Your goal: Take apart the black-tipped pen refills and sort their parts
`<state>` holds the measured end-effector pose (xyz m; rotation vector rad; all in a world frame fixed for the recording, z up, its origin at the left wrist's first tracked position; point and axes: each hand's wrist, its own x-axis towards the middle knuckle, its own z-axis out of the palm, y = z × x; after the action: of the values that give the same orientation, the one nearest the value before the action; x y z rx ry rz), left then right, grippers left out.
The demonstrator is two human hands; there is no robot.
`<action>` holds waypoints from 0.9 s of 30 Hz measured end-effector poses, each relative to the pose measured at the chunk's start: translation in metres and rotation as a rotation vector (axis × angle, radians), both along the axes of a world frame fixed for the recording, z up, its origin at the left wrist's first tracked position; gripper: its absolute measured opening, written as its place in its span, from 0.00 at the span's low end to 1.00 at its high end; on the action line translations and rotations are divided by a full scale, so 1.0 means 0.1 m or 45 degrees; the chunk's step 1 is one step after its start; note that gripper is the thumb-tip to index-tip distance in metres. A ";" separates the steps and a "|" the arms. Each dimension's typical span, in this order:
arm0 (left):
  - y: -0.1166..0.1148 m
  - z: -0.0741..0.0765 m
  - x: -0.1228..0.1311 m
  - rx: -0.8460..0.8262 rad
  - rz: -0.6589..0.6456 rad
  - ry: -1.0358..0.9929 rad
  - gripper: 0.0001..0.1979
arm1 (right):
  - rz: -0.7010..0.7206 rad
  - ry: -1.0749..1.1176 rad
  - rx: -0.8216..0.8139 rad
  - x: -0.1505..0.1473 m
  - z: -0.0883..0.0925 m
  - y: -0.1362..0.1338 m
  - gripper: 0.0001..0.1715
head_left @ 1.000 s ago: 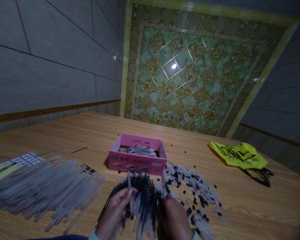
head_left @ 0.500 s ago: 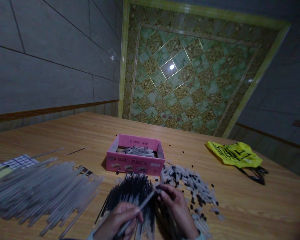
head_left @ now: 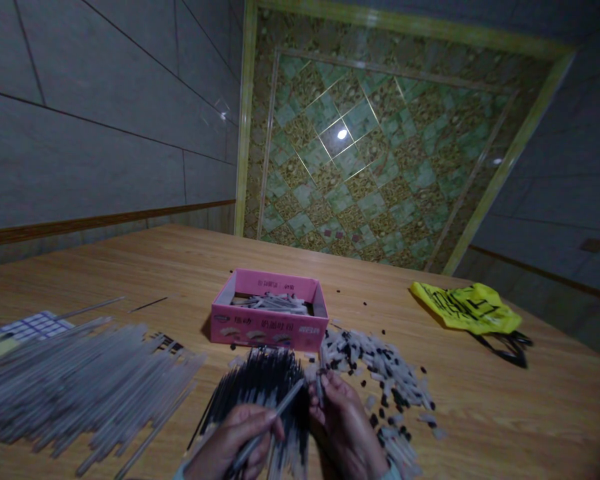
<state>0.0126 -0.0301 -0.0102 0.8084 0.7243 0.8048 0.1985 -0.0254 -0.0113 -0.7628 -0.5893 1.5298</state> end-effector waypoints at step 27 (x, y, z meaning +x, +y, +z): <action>0.00 -0.07 0.00 0.009 -0.117 0.027 0.19 | -0.112 -0.259 0.137 -0.05 0.05 -0.01 0.17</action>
<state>0.0124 -0.0305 -0.0176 0.8517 0.6987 0.7173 0.1936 -0.0265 -0.0061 -0.8560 -0.7727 1.3377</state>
